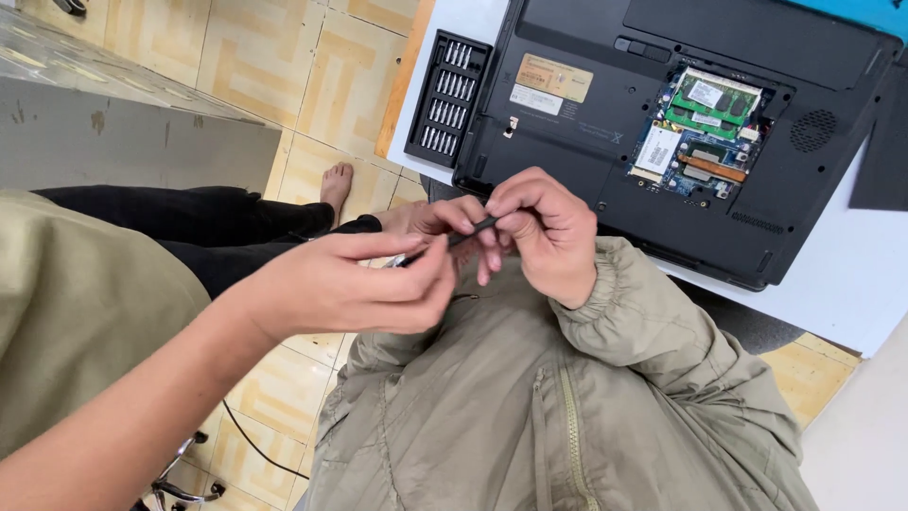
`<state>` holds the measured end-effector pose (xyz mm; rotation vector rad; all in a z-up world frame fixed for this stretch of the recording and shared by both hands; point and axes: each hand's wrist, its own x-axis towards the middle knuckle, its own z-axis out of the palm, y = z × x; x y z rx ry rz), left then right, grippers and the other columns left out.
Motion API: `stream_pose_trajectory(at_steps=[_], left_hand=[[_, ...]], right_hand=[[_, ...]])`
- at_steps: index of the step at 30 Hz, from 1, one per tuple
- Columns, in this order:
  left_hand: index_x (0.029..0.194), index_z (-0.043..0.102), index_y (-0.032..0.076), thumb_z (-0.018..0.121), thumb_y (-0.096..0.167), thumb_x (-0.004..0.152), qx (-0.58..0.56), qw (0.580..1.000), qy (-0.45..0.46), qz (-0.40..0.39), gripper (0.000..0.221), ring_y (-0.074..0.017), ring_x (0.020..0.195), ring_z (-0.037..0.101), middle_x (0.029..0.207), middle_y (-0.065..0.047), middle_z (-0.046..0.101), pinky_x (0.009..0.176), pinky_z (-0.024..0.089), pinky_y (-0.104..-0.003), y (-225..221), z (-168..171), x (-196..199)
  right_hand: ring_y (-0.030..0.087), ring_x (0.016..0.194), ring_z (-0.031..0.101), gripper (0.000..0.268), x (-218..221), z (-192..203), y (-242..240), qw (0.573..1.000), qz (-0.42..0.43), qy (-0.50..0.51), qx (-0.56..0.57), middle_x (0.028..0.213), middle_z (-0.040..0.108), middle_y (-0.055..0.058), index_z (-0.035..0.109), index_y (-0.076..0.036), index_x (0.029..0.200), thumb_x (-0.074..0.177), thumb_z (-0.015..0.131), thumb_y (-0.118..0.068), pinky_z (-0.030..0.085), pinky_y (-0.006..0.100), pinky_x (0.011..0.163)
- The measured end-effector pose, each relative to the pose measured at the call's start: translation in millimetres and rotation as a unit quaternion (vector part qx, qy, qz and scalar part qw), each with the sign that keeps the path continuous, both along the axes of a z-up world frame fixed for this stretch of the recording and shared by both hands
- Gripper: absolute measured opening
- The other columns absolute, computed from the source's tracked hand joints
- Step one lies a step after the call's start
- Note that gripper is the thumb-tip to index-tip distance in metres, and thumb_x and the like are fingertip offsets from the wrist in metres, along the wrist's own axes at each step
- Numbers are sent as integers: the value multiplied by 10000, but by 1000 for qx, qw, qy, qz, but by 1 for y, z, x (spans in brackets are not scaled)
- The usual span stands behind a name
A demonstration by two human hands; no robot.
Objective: Unscrewing internal screws and manipulating internal components of a laptop during a repair process.
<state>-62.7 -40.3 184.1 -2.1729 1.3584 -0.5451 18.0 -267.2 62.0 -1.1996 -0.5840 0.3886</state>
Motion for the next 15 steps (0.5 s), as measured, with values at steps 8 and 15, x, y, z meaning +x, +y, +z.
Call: stream_pose_trajectory(at_steps=[8,15], left_hand=[[1094,641,-13,808,-117,847,71,993,62,77,316,-217,1123,647,1185,-133,644,1163,501,-362,50,-22,37],[1257,680,107,581,173,1028,17,983,175,48,257,-273,1414,521,1412,-72,629,1338,313,-452,40,-93,81]], right_hand=[[196,668,697,269,24,1,-86,990,15,-95,-100,964,679,172,665,28,969,1057,559,-203,623,280,676],[186,570,568,182,16,-28,-134,989,-33,143,-35,1006,666,186,675,14,1034,992,700,-161,535,274,538]])
